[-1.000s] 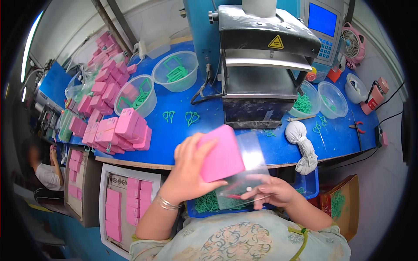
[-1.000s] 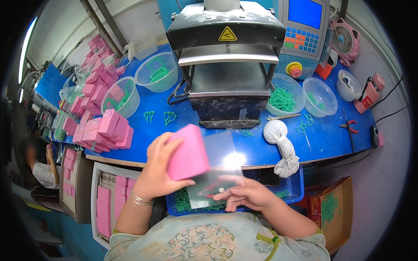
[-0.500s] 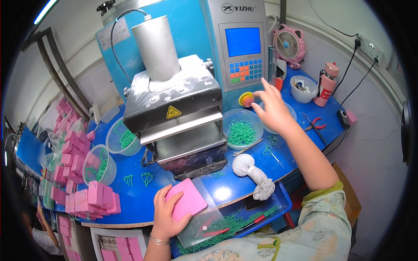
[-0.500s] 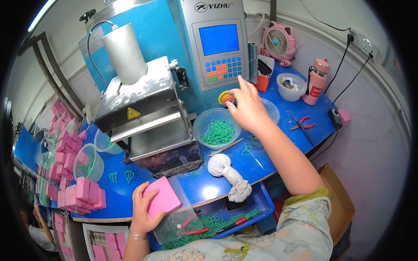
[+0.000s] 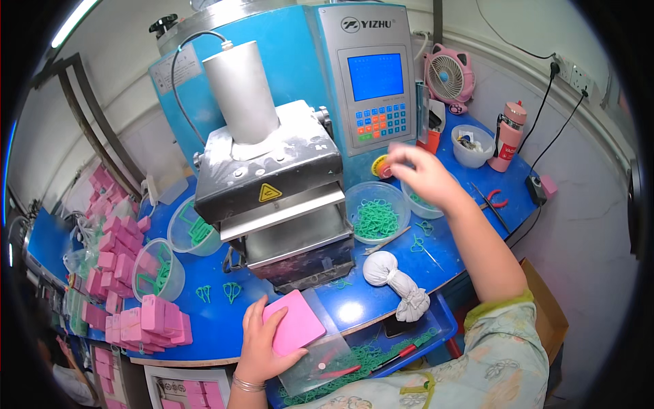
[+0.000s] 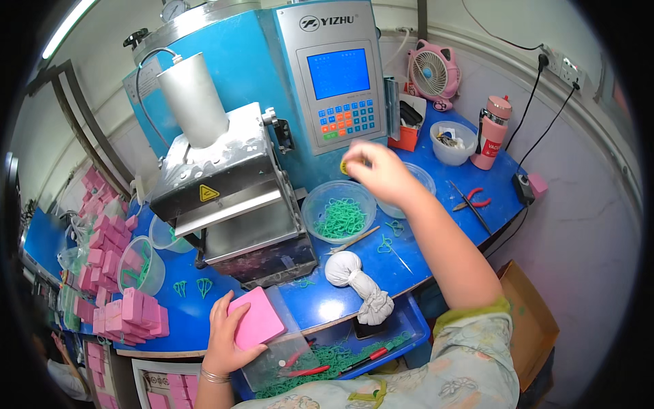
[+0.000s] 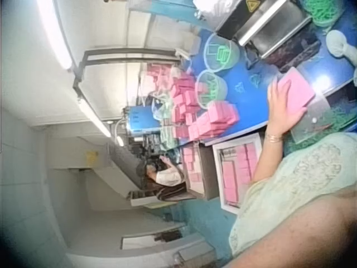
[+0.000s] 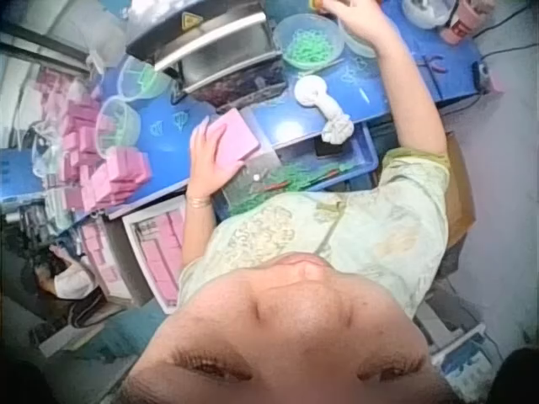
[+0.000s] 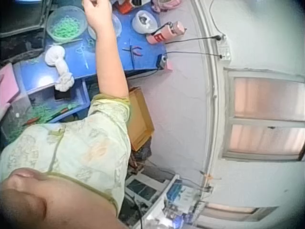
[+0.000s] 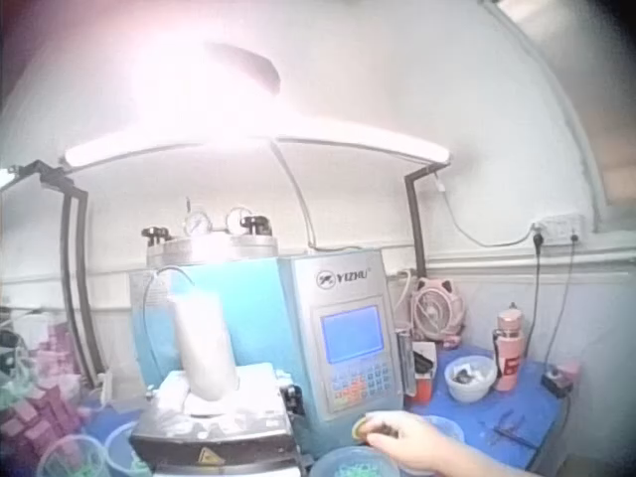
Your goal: Extracting green wax patterns from silicone molds and preparing them for further processing.
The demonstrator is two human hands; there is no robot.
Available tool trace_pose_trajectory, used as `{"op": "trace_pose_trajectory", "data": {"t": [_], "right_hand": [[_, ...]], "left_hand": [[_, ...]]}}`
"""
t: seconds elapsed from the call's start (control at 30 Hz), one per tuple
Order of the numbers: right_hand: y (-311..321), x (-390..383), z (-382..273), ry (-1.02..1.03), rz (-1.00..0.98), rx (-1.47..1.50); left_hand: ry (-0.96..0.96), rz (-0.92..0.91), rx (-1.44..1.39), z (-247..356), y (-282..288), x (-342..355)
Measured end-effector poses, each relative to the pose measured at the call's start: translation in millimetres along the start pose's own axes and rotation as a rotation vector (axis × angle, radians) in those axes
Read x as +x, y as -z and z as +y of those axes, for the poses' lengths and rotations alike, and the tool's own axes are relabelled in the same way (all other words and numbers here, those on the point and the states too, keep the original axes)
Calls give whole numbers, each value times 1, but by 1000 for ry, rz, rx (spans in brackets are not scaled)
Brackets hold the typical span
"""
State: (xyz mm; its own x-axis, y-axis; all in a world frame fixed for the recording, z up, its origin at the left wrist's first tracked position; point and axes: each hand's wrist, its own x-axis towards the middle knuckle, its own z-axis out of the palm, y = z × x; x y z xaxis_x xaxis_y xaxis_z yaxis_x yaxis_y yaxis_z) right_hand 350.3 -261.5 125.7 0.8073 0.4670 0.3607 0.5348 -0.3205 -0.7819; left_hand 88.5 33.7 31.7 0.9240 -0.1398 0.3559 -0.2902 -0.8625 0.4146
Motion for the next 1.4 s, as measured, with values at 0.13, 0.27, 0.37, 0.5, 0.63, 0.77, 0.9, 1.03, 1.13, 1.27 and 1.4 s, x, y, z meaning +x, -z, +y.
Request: {"op": "trace_pose_trajectory", "data": {"t": [0.13, 0.27, 0.37, 0.5, 0.63, 0.77, 0.9, 1.03, 1.13, 1.27, 1.4], "right_hand": [[-38, -100, -82, -456, -1026, 342], [-113, -162, -50, -369, -1186, -49], [-169, -194, -14, -995, -1017, 1166], [-192, -197, -25, -768, -1072, 1186], [-187, -197, -28, -354, -1042, 807], [-180, -195, -35, -368, -976, 802], [-179, -194, -36, -304, -941, 741], [-168, -192, -49, -352, -890, 770], [-144, -174, -75, -501, -909, 984], [-109, -160, -99, -746, -796, 1456], [-94, -147, -103, -745, -728, 1538]], "left_hand": [[193, -74, -8, 10, 10, -4], [162, -82, -7, 16, 7, -7], [180, -78, -5, 21, 7, -12], [148, -29, -18, 26, 10, -23], [-169, 219, 213, 39, 18, -39], [-330, 400, 234, 47, 24, -44], [-364, 418, 222, 46, 25, -41], [-437, 387, 201, 41, 33, -29], [-177, 178, 87, 52, 59, 0], [-121, 269, -21, 62, 77, 19], [-84, 563, -140, 30, 46, -4]]}}
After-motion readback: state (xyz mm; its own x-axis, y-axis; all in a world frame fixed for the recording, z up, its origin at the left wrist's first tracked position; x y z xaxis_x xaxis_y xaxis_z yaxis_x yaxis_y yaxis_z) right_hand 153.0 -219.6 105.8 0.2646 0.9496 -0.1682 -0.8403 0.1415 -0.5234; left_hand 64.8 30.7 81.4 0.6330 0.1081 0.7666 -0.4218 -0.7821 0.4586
